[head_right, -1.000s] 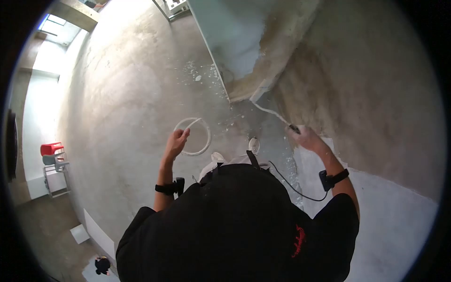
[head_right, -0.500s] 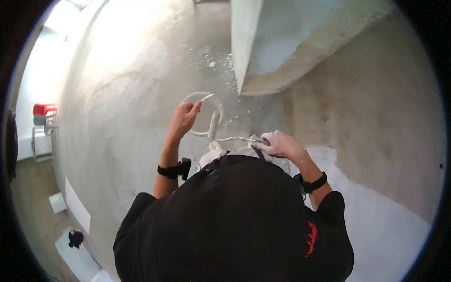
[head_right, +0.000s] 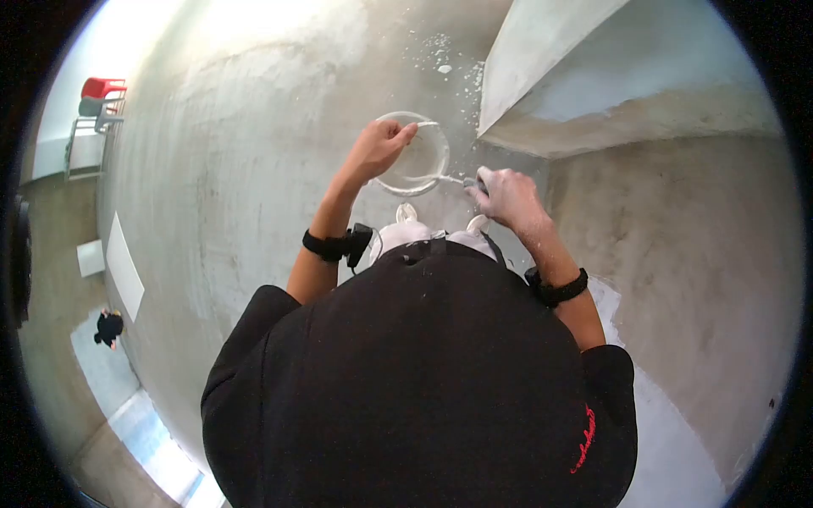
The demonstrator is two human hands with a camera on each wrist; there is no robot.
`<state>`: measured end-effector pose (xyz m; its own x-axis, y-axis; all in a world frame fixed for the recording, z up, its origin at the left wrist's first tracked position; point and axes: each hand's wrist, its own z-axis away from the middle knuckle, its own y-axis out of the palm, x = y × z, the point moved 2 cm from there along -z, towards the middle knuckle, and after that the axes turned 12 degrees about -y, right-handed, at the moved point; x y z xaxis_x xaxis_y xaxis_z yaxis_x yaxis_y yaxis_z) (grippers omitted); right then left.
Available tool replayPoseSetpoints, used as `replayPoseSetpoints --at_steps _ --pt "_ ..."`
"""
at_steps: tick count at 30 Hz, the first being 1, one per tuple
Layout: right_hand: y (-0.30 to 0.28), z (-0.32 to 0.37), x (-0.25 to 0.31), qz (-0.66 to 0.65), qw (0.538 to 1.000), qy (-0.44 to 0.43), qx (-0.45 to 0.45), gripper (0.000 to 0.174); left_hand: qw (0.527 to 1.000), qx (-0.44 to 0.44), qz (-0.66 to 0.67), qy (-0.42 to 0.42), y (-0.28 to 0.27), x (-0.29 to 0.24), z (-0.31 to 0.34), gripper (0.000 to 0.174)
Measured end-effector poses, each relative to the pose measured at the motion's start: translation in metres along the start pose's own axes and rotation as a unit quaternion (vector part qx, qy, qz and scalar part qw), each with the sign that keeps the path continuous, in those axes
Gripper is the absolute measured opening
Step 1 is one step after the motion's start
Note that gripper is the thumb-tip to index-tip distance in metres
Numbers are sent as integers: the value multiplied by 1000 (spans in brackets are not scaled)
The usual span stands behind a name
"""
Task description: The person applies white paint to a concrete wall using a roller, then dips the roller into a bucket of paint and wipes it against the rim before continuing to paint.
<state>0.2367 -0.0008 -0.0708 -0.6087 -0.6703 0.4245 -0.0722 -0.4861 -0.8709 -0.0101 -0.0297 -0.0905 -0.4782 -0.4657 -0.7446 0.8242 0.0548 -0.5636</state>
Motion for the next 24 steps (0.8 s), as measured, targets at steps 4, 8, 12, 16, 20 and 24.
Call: replayPoseSetpoints --at_steps 4,8,12,16,20,24 --pt "-2 -14 3 76 996 2 -42 32 999 -12 38 -14 0 0 3 47" --pt "2 -17 1 42 997 -21 -54 31 999 -25 40 -8 2 7 -3 48" --pt "15 -21 -4 34 998 -29 -45 31 999 -39 33 1 7 5 -1 47" --pt "23 -20 1 39 997 -27 -58 31 998 -55 36 4 10 11 -7 45" --pt "28 -20 5 76 995 -24 -60 31 997 -30 67 -29 7 4 -1 40" --pt "19 -17 12 76 996 12 -50 29 996 -40 83 -4 8 8 -3 39"
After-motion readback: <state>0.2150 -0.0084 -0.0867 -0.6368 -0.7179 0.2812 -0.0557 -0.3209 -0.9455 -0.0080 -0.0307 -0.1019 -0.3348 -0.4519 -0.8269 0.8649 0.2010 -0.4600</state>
